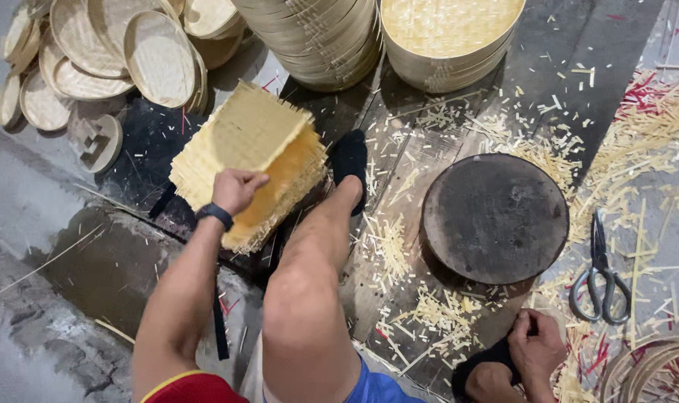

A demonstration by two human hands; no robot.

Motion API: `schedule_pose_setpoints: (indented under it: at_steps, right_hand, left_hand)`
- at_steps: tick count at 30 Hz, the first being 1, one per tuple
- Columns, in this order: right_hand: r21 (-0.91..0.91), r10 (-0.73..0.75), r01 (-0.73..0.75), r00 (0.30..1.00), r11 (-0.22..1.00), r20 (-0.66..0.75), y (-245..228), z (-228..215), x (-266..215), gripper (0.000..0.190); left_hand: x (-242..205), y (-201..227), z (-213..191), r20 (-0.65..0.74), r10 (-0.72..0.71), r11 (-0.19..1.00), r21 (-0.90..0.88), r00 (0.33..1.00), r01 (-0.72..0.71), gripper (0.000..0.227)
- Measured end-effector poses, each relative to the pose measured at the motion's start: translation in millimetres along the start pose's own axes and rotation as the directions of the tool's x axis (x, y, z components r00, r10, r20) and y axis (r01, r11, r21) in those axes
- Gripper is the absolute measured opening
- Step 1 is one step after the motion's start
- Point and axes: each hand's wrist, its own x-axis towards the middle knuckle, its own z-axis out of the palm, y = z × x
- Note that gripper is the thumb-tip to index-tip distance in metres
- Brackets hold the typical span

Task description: The person trims excess bamboo strips from the edges of a round steamer base using shears, then weaves and fits the bamboo base into a circular frame, and repeats the trimming process on several bases.

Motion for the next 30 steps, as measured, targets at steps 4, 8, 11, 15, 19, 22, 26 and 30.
schedule_pose_setpoints:
  at_steps: [4,8,11,15,19,22,26,30]
  right_hand:
    - [0.004,0.068,-0.068,0.997,0.998,0.029,0,-4,-3,0.015]
    - [0.030,0.054,-0.055,0.998,0.998,0.041,-2,-5,-2,0.015]
    - [-0.013,0.032,-0.032,0.998,0.999,0.056,1,-8,3,0.017]
    - [0.068,0.098,-0.101,0.994,0.993,0.045,7,-10,15,0.023]
    - [0.110,-0.022,0.022,1.000,0.994,0.005,29,-21,63,0.037]
    - [0.854,0.168,-0.351,0.936,0.384,0.310,35,-27,107,0.031]
    - [0.468,0.379,-0.553,0.826,0.689,0.418,30,-12,133,0.027]
    - [0.573,0.362,-0.501,0.865,0.648,0.347,36,9,132,0.022]
  left_hand:
    - [29,52,-52,-0.061,0.082,0.927,0.371,0.995,-0.054,0.031]
    - [21,192,-122,0.064,0.327,0.602,0.755,0.943,-0.261,0.023]
    - [-17,303,-126,0.234,0.527,0.575,0.610,0.817,-0.545,0.022]
    - [-53,380,-48,0.384,0.768,0.509,0.119,0.513,-0.852,0.039]
    - [-86,375,102,0.513,0.822,0.308,-0.040,0.245,-0.950,0.051]
    - [-124,341,200,0.584,0.805,0.145,-0.023,0.104,-0.989,0.054]
    - [-136,294,270,0.526,0.825,0.357,-0.201,0.207,-0.912,0.053]
    - [-86,247,308,0.161,0.573,0.812,-0.244,0.803,-0.530,0.050]
